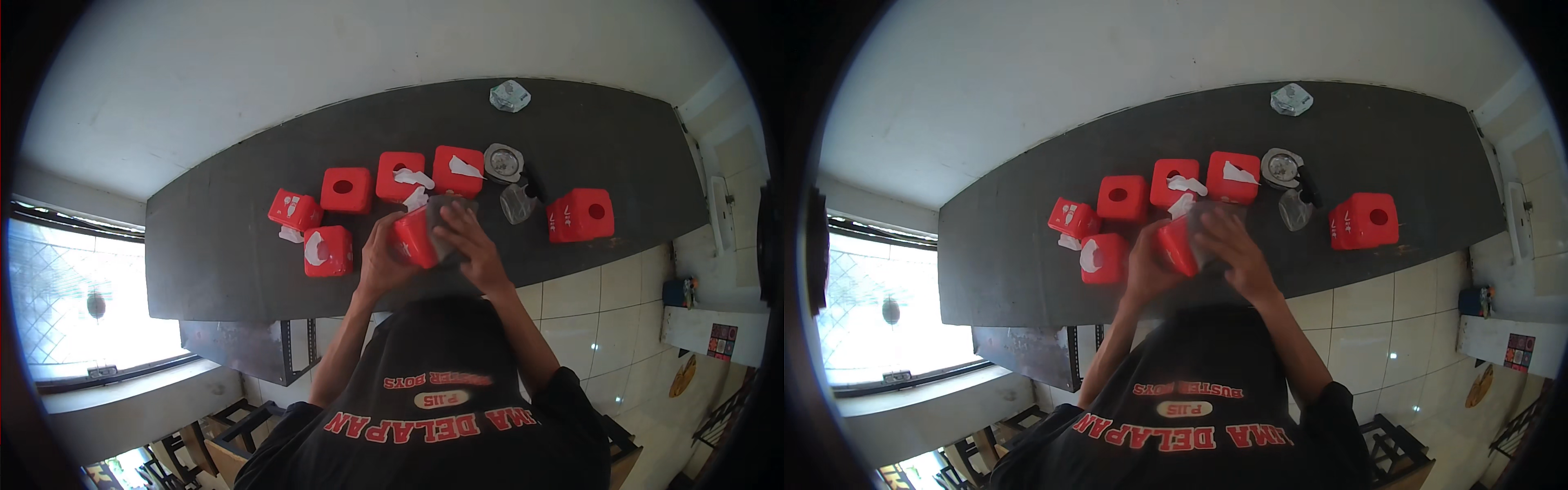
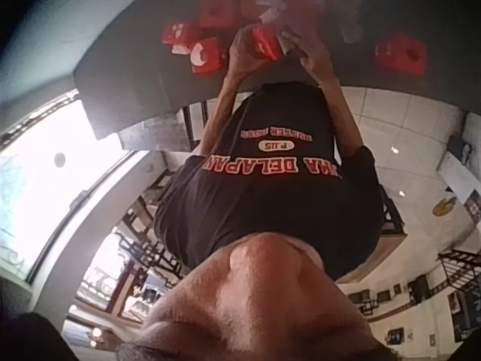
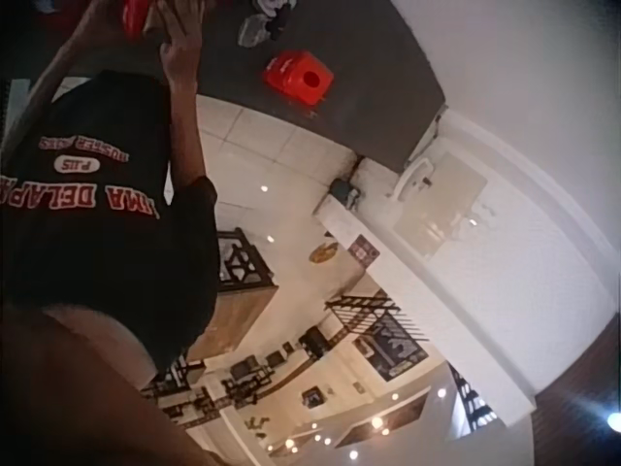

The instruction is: The person is wiping down red plastic tissue boxes with a cloth and a spray cleaner in a restaurant setting.

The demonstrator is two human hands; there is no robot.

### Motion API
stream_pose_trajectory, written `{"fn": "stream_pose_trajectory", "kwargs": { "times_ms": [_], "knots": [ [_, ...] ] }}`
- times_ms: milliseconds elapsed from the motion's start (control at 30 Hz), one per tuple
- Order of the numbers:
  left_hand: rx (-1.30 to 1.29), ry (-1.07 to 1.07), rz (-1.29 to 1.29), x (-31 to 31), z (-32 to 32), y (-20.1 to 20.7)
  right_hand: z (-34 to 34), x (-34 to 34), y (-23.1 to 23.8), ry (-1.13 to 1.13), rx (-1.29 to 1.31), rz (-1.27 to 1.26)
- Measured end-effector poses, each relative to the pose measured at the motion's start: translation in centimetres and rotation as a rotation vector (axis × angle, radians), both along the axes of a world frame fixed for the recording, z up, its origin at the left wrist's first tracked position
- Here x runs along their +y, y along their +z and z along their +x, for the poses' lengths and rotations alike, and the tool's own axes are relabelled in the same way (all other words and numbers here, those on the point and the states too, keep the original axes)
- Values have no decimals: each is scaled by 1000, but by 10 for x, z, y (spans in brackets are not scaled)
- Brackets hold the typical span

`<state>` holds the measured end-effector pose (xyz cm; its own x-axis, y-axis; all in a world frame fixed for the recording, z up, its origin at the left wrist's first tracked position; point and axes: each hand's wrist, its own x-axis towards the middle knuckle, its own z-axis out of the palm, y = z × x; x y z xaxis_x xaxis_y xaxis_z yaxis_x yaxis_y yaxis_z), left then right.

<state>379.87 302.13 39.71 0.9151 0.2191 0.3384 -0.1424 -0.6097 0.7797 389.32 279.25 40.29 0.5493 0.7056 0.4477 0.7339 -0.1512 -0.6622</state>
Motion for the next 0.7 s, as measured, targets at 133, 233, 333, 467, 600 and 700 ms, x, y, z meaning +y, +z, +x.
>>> {"fn": "stream_pose_trajectory", "kwargs": {
  "times_ms": [133, 233, 333, 467, 600, 700],
  "knots": [
    [10, 3, -73, -2, -10, -13, 19, -11, -40, -228, 255, 135],
    [35, 1, -279, -4, -12, -21, 15, -2, -44, -346, 485, 200],
    [21, 42, -181, -5, -7, -22, -2, 18, -11, -301, 155, 155],
    [20, 53, -48, -1, 9, -13, -15, 24, 7, -204, -106, -8],
    [74, 46, -213, 15, 16, -37, -43, 39, 21, 98, -177, -29],
    [161, 51, -499, 19, 14, -49, -38, 39, 20, 180, -276, -23]
  ]
}}
